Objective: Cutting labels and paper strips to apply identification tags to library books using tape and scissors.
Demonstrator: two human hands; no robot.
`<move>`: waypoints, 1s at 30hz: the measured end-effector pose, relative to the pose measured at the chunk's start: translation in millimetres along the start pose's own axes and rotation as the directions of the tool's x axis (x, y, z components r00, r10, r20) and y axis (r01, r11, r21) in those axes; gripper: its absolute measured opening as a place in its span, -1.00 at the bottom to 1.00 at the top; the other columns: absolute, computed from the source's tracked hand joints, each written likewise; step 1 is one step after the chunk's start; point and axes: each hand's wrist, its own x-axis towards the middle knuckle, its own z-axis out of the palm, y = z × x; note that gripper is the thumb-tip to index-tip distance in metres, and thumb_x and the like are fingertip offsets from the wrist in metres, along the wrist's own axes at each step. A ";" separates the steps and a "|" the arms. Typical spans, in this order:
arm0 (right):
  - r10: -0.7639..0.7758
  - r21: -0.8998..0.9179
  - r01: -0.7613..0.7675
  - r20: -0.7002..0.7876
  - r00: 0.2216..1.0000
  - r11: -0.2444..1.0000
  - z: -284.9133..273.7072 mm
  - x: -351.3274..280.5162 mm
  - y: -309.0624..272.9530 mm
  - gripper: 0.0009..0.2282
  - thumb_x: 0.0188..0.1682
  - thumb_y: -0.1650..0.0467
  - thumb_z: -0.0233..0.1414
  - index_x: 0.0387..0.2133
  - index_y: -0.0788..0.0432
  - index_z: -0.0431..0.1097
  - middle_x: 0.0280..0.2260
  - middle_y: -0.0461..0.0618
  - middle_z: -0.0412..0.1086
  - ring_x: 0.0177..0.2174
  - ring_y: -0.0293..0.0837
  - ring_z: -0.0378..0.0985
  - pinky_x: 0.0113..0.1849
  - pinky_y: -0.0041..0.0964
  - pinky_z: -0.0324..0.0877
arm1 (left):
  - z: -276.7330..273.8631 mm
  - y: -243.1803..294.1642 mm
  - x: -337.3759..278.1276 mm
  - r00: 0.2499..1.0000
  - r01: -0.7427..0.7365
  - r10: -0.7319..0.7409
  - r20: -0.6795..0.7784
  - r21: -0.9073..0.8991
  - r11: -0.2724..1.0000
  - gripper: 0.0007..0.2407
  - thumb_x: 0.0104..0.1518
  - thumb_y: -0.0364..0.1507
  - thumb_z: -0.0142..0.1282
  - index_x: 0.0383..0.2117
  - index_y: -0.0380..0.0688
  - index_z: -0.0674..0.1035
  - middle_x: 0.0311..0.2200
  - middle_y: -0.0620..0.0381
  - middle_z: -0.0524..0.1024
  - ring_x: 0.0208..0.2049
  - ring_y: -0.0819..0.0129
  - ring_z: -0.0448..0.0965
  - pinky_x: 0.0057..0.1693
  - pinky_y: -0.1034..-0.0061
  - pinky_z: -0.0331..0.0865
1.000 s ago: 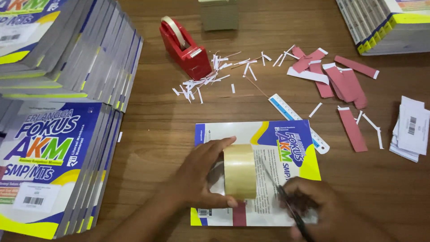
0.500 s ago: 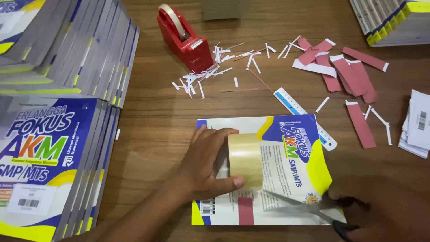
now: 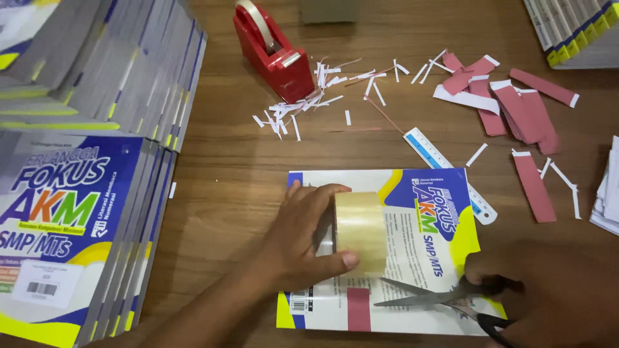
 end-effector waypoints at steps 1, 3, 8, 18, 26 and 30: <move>-0.036 -0.011 0.035 -0.018 0.999 0.999 3.6 6.6 2.6 -0.58 -0.42 -0.19 0.33 -0.26 -0.92 0.37 -0.27 -1.20 0.52 -0.17 -0.91 0.55 -0.07 -0.78 0.42 | -0.1 0.9 -1.0 1.000 -0.006 0.006 -0.020 -0.007 1.000 -0.37 -0.08 -0.09 0.09 0.12 -0.24 0.38 -0.10 -0.08 0.48 -0.13 0.08 0.34 0.08 0.15 0.17; -0.045 0.000 0.045 0.010 0.999 0.999 -5.1 4.2 -2.4 -0.59 -0.36 -0.15 0.29 -0.20 -0.92 0.35 -0.20 -1.14 0.49 -0.13 -0.86 0.54 -0.04 -0.76 0.43 | -1.8 2.2 0.6 1.000 0.008 -0.008 0.007 -0.011 1.000 -0.35 -0.07 -0.04 0.03 0.11 -0.26 0.38 -0.08 -0.10 0.48 -0.09 0.04 0.38 0.14 0.07 0.10; -0.098 0.010 0.097 0.107 0.990 0.995 -25.8 3.0 -10.7 -0.52 -0.32 -0.29 0.35 -0.15 -0.85 0.36 -0.10 -0.98 0.45 -0.06 -0.70 0.50 -0.04 -0.56 0.42 | -1.6 0.3 0.9 0.997 0.049 -0.047 0.064 -0.037 0.998 -0.31 -0.02 0.08 -0.09 0.12 -0.23 0.35 -0.10 -0.11 0.49 -0.01 -0.07 0.43 0.30 -0.22 -0.15; -0.194 0.052 0.190 0.080 0.978 0.980 -30.0 10.5 -17.9 -0.56 -0.36 -0.23 0.40 -0.33 -0.60 0.41 -0.29 -0.93 0.55 -0.26 -0.71 0.58 -0.20 -0.58 0.41 | -3.6 0.2 0.7 0.996 0.065 -0.063 0.065 -0.033 0.997 -0.33 -0.09 -0.05 0.08 0.14 -0.21 0.36 -0.05 -0.10 0.50 0.03 -0.08 0.45 0.34 -0.26 -0.22; -0.181 0.056 0.177 0.059 0.982 0.983 -31.5 7.3 -20.7 -0.58 -0.38 -0.22 0.40 -0.35 -0.59 0.44 -0.32 -0.90 0.57 -0.27 -0.69 0.59 -0.19 -0.60 0.43 | -2.1 -1.6 0.4 0.997 0.053 -0.052 0.051 -0.012 0.999 -0.33 -0.10 -0.05 0.11 0.14 -0.20 0.35 -0.07 -0.07 0.51 0.01 -0.06 0.45 0.33 -0.31 -0.19; -0.170 0.053 0.167 0.055 0.984 0.985 -32.1 4.7 -21.7 -0.58 -0.39 -0.23 0.40 -0.35 -0.59 0.44 -0.32 -0.90 0.57 -0.27 -0.69 0.59 -0.18 -0.61 0.43 | -1.2 -3.1 0.3 0.998 0.043 -0.042 0.050 -0.019 0.999 -0.33 -0.09 -0.02 0.09 0.13 -0.20 0.35 -0.08 -0.05 0.52 -0.01 -0.02 0.45 0.31 -0.19 -0.15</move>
